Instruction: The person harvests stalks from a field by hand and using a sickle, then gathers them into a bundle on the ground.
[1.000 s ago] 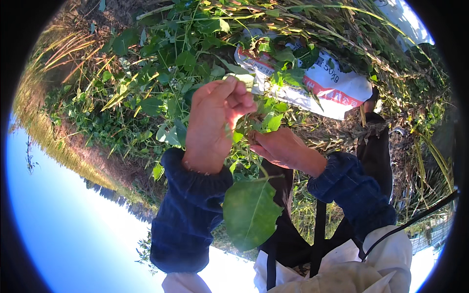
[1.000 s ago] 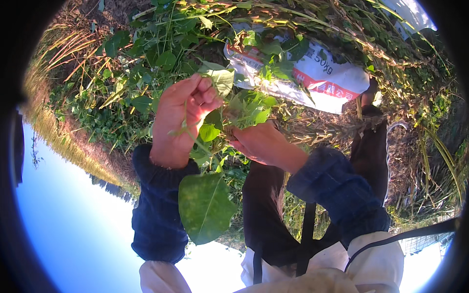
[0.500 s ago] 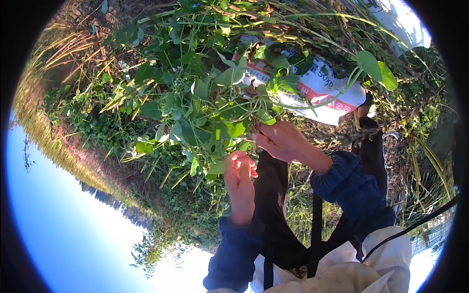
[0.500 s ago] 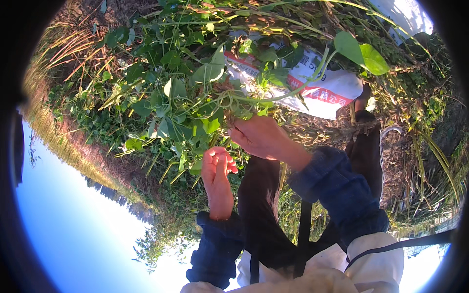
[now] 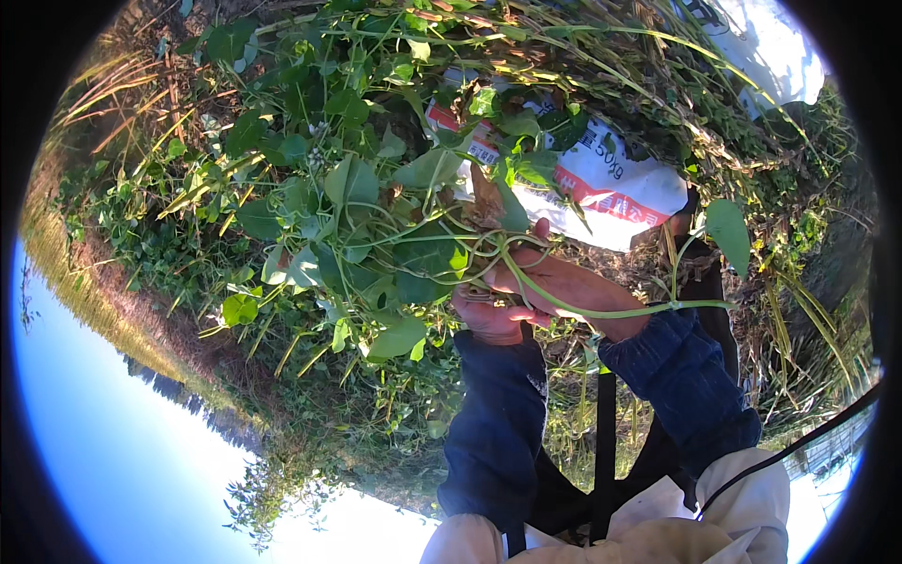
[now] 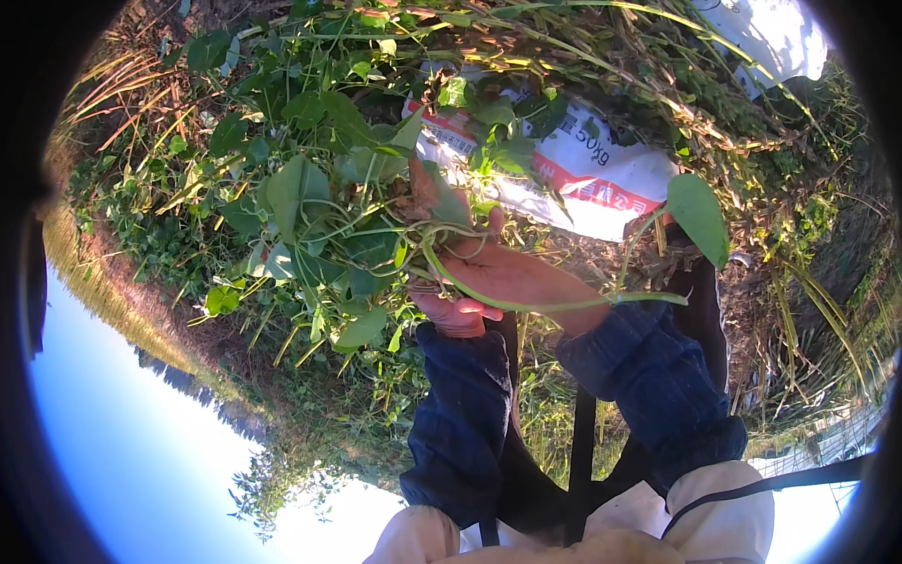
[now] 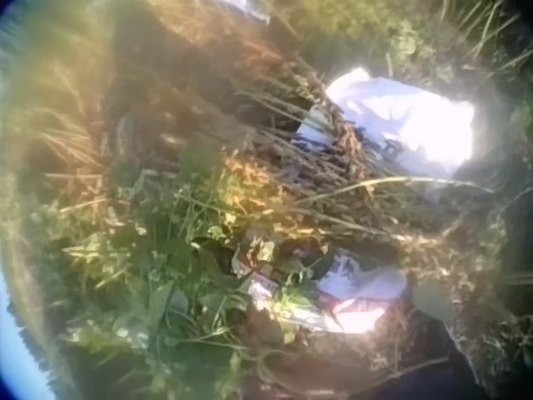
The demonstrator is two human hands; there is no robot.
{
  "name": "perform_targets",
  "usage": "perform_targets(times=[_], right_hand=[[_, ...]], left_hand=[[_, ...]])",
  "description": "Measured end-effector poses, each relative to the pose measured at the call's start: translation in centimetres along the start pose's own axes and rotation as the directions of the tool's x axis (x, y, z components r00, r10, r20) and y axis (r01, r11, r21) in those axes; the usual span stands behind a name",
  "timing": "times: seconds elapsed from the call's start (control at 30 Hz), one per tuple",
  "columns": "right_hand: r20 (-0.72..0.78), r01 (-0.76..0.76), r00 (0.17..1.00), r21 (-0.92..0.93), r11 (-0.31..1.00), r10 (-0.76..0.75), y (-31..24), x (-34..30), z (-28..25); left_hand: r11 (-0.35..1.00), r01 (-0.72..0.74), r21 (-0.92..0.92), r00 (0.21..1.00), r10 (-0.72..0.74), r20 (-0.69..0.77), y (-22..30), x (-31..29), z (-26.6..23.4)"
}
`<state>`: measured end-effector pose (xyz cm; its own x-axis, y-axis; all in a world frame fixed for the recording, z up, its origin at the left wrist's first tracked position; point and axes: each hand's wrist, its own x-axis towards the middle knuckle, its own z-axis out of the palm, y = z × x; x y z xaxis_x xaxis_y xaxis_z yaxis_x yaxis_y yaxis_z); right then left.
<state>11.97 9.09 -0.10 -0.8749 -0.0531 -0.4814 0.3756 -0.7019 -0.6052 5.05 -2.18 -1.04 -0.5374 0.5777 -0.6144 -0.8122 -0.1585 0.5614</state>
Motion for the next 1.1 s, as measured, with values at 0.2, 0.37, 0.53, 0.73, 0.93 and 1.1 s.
perform_targets(times=[0.2, 0.37, 0.53, 0.73, 0.93, 1.1], right_hand=[[0.027, -0.041, 0.999, 0.127, 0.991, 0.038, -0.1, -0.3, -0.4], [0.082, -0.159, 0.987, 0.640, 0.752, 0.139, -1.0, -0.7, 0.5], [0.023, -0.179, 0.976, 0.661, 0.728, 0.218, 1.3, -1.0, 0.1], [0.033, -0.309, 0.935, 0.563, 0.767, 0.352, -1.4, 0.9, -0.2], [-0.013, -0.261, 0.958, 0.379, 0.888, 0.288, -0.2, 1.5, 0.0], [-0.137, -0.262, 0.941, 0.282, 0.923, 0.309, 0.2, 2.2, 0.4]], left_hand=[[0.942, 0.076, -0.327, 0.997, -0.067, 0.037, -0.3, 0.2, -3.1], [0.958, 0.101, -0.270, 0.994, -0.111, -0.021, 1.1, 0.0, -4.6], [0.948, 0.223, -0.225, 0.968, -0.244, -0.066, 0.4, -0.8, -5.5], [0.990, 0.105, 0.098, 0.992, -0.098, -0.083, 1.1, 0.8, -4.0], [0.660, -0.037, 0.751, 0.989, 0.132, -0.068, 4.4, 0.6, -6.2], [0.856, 0.113, 0.505, 0.973, 0.008, -0.230, 8.5, -2.0, -6.4]])
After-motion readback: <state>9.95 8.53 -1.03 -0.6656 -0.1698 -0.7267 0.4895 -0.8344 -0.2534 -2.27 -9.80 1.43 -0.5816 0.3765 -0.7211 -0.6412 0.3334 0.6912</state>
